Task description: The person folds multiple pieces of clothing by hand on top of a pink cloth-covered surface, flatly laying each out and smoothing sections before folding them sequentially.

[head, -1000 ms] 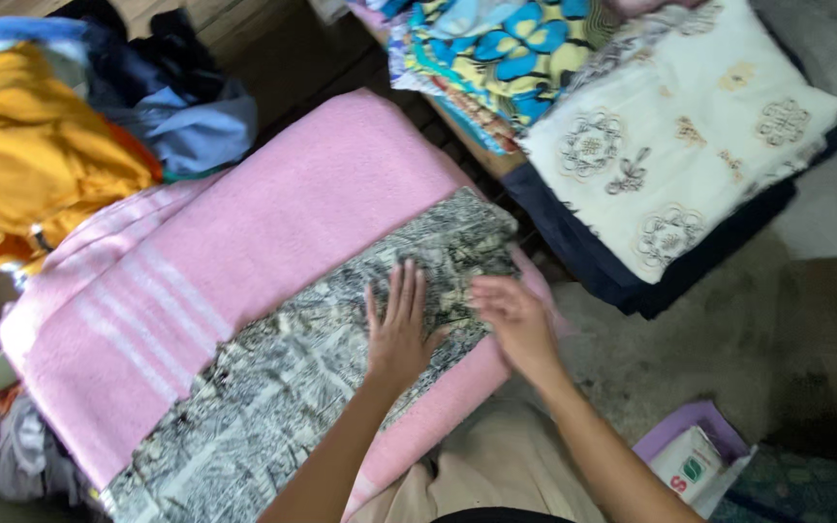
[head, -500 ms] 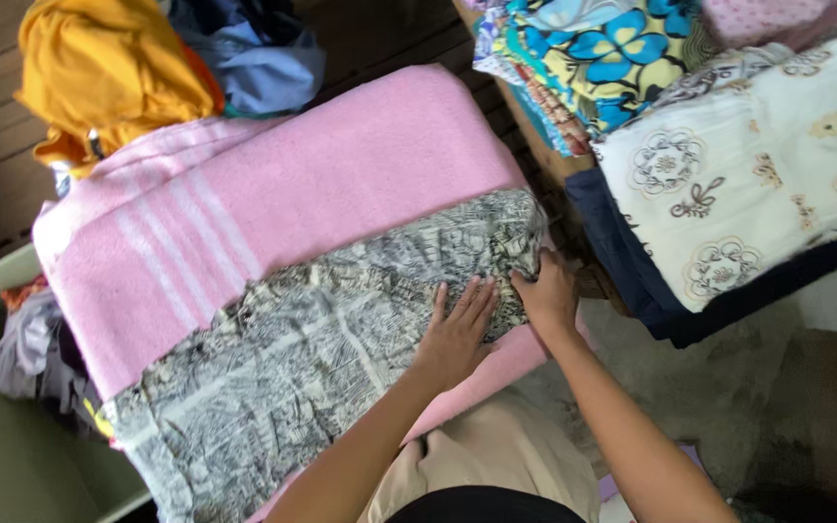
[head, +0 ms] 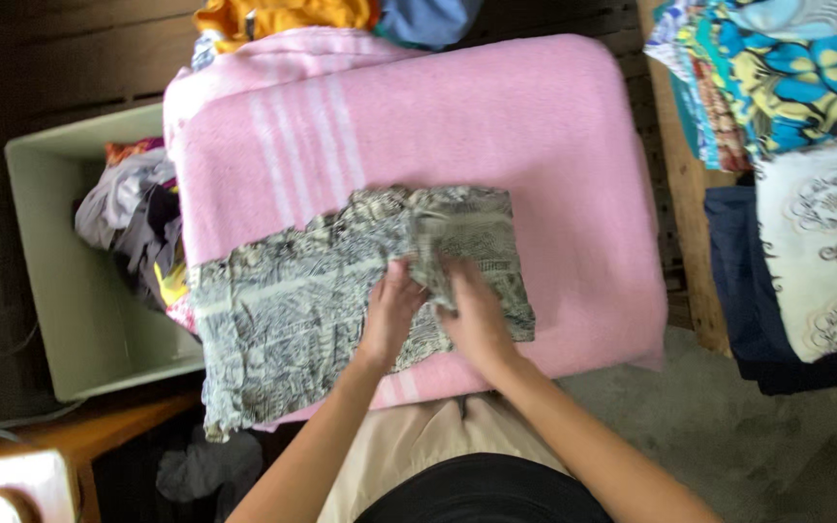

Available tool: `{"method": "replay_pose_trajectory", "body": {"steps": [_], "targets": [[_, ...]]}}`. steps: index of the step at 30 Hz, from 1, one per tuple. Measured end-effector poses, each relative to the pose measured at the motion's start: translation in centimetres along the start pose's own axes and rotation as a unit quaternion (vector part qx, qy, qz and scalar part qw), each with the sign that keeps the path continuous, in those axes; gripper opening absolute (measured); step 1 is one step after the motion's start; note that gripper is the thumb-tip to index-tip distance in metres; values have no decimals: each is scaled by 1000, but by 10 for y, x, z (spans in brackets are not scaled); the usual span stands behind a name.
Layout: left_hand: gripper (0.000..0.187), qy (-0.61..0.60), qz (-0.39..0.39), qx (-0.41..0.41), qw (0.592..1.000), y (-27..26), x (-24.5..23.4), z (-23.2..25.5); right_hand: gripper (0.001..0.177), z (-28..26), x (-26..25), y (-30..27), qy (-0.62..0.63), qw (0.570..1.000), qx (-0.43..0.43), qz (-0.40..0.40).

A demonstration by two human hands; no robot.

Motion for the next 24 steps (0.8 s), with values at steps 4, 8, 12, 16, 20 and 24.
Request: {"method": "replay_pose_trajectory", "body": {"steps": [4,8,12,16,20,24], "targets": [[66,154,159,-11,975,-22,-45,1,82,-34,43,-4,-17,991,-20,-129],[72,75,197,17,977,-31,-74,0,79,-43,68,-10,-1,981,-109,-162],[67,-85,251,-9,964,-29,-105,-5,71,-35,68,-12,76,962,-51,-258],[67,-50,297,-55,952,-41,-145,-6,58,-7,32,-4,-76,982,-171,19],[65,277,247,170,913,-60,-142,29,86,41,9,11,-182,976,-86,82],[64,524,276,283,755,-96,-79,68,78,64,19,21,-1,989,146,-21]]}}
Point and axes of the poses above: each hand's wrist, its own y-axis towards the middle knuckle, its own x-axis out of the palm, z = x × y, the point moved 3 cm from there along y, towards the middle knuckle, and after that the axes turned 2 degrees about -z, right-handed, at the moved point
